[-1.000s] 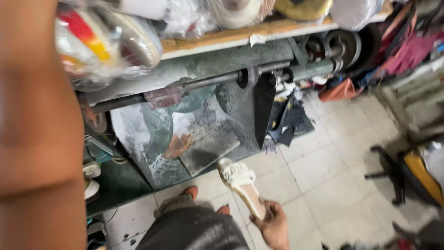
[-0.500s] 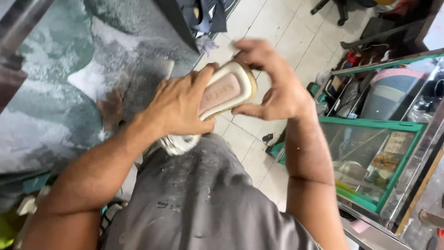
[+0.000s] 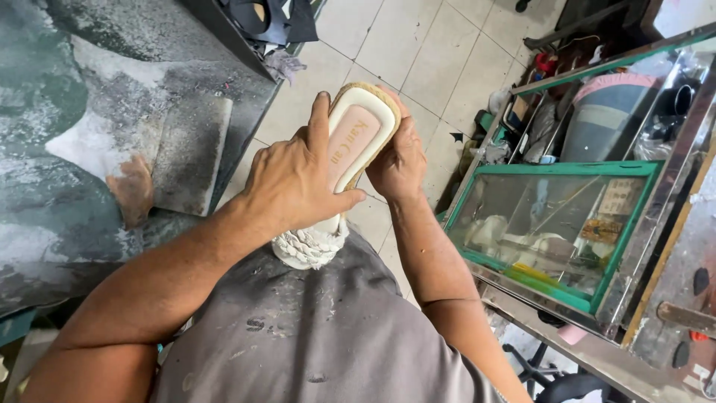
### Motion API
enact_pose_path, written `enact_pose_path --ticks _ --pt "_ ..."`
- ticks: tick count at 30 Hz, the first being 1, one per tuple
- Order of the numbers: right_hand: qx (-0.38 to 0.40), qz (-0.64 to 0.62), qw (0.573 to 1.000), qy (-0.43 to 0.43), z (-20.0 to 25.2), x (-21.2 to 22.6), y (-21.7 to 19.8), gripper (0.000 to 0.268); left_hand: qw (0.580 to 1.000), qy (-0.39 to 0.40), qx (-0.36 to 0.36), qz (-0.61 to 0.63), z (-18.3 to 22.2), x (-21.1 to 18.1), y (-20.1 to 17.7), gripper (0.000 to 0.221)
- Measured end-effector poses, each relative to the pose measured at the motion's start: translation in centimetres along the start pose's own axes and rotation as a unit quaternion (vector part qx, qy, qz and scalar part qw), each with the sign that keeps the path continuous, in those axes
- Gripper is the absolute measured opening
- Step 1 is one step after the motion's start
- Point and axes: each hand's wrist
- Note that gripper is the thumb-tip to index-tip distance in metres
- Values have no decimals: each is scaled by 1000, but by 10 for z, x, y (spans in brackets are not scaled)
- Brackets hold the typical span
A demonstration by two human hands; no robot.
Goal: Repairing a sandal by buffing the sole on a machine and applying adhesive with a brush
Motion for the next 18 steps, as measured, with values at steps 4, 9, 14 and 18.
enact_pose_path --ticks 4,9,14,18 --pt "-5 76 996 -49 6 12 -1 57 999 30 -16 -27 -2 -9 10 139" --pt "-77 156 979 -102 14 23 7 52 994 71 -64 -45 -3 -16 27 142" --pt "-73 379 893 -231 12 32 22 45 996 62 -55 -37 -2 -26 31 141" --pt "-37 459 852 -251 8 35 22 47 996 61 -56 -45 -6 -25 33 141"
Point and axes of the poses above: each hand's wrist, its own z-axis away from the middle knuckle, its own y-axis out of the palm, x = y × z, and after that the axes turned 10 degrees about -y, right-handed
